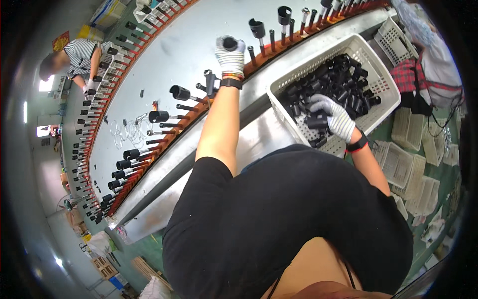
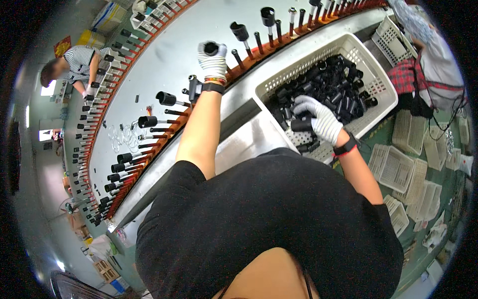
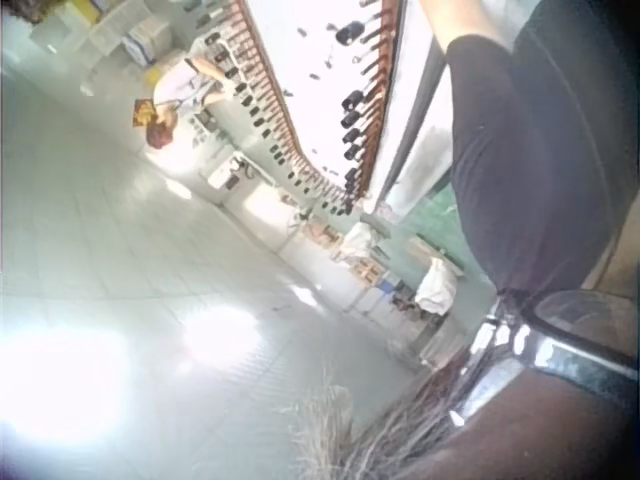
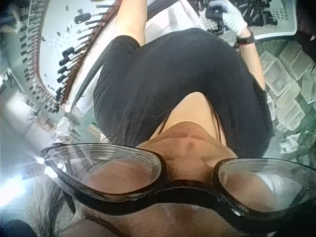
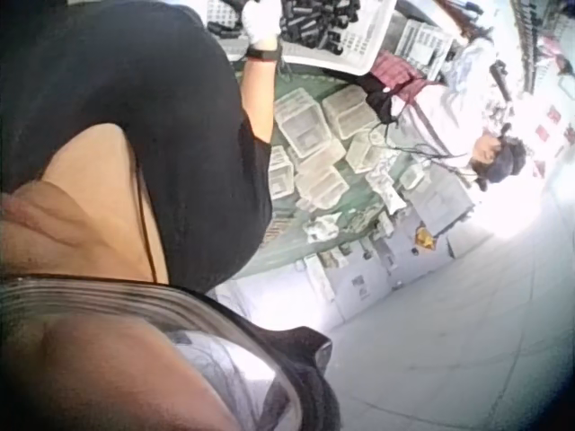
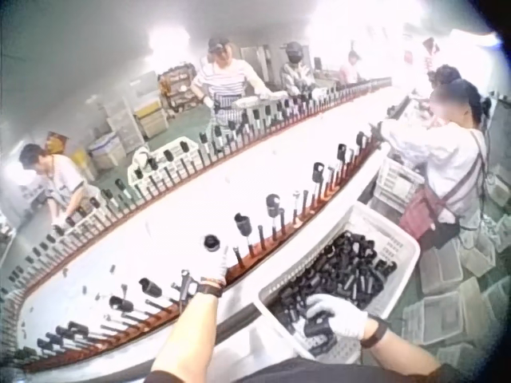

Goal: The worker picks up black plastic components from a bin and places them onto a rotating assembly line carousel.

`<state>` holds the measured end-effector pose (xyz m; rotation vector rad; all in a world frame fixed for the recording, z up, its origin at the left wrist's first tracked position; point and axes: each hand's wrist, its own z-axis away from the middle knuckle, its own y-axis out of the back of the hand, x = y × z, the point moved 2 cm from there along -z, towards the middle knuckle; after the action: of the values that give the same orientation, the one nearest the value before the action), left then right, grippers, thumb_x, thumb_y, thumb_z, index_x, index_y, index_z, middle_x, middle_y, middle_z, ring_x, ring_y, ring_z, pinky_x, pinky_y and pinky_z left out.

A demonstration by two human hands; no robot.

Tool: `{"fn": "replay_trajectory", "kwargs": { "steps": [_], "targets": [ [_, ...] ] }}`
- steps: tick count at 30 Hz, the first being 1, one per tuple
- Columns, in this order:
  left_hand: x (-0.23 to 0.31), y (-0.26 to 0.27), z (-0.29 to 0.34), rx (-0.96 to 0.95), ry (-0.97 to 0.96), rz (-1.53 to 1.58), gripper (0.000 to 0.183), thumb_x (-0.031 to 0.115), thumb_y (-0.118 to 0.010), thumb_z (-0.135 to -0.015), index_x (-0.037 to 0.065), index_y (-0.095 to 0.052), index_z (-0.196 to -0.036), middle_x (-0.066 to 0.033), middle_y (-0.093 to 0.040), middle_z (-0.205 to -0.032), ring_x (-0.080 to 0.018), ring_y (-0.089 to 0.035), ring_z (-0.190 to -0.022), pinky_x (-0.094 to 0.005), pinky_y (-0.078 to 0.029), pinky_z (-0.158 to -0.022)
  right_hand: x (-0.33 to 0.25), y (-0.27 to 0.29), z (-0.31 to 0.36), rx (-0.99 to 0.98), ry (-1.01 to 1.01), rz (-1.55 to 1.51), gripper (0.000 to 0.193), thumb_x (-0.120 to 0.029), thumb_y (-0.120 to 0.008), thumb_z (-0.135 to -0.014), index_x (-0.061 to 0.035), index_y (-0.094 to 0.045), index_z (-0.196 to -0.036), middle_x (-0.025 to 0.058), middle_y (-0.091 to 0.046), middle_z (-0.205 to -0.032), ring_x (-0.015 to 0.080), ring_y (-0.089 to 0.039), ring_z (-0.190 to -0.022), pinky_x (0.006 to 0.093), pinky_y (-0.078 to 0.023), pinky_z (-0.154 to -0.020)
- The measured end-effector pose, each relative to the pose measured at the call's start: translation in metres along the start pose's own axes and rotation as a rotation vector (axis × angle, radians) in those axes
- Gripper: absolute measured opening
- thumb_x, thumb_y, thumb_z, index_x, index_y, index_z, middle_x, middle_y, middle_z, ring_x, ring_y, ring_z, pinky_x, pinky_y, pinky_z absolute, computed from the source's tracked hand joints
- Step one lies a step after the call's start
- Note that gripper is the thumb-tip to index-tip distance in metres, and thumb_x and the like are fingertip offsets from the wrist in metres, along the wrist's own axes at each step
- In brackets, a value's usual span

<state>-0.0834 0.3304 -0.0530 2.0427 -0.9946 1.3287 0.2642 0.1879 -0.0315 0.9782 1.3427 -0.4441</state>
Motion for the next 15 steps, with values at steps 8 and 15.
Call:
{"fn": "replay_trajectory", "kwargs": {
  "steps": [8, 15],
  "targets": [
    [0.037, 0.056, 0.064, 0.21, 0.108, -0.142, 0.078, 0.005, -0.072, -0.076, 0.002, -0.031, -0.142, -0.016, -0.05, -0.124, -0.0249, -0.051, -0.114, -0.0375, -0.042, -0.1, -0.036, -0.007, -0.035, 0.073, -0.161, -0.6, 0.033, -0.005, -0.076, -0.078, -0.002, -0.064, -0.108, 0.0054, -0.049, -0.135, 0.0163, -0.055, -0.115, 0.0316, -0.048, -0.097],
    [0.154, -0.009, 0.168, -0.955, -0.406, -0.18, 0.052, 0.006, -0.07, -0.07, 0.008, -0.057, -0.12, -0.0177, -0.058, -0.118, -0.0364, -0.053, -0.114, -0.043, -0.044, -0.099, -0.011, -0.021, -0.046, 0.249, -0.021, -0.361, 0.036, -0.005, -0.073, -0.072, -0.0011, -0.065, -0.107, 0.011, -0.05, -0.132, 0.023, -0.052, -0.122, 0.0335, -0.042, -0.103]
  ]
}}
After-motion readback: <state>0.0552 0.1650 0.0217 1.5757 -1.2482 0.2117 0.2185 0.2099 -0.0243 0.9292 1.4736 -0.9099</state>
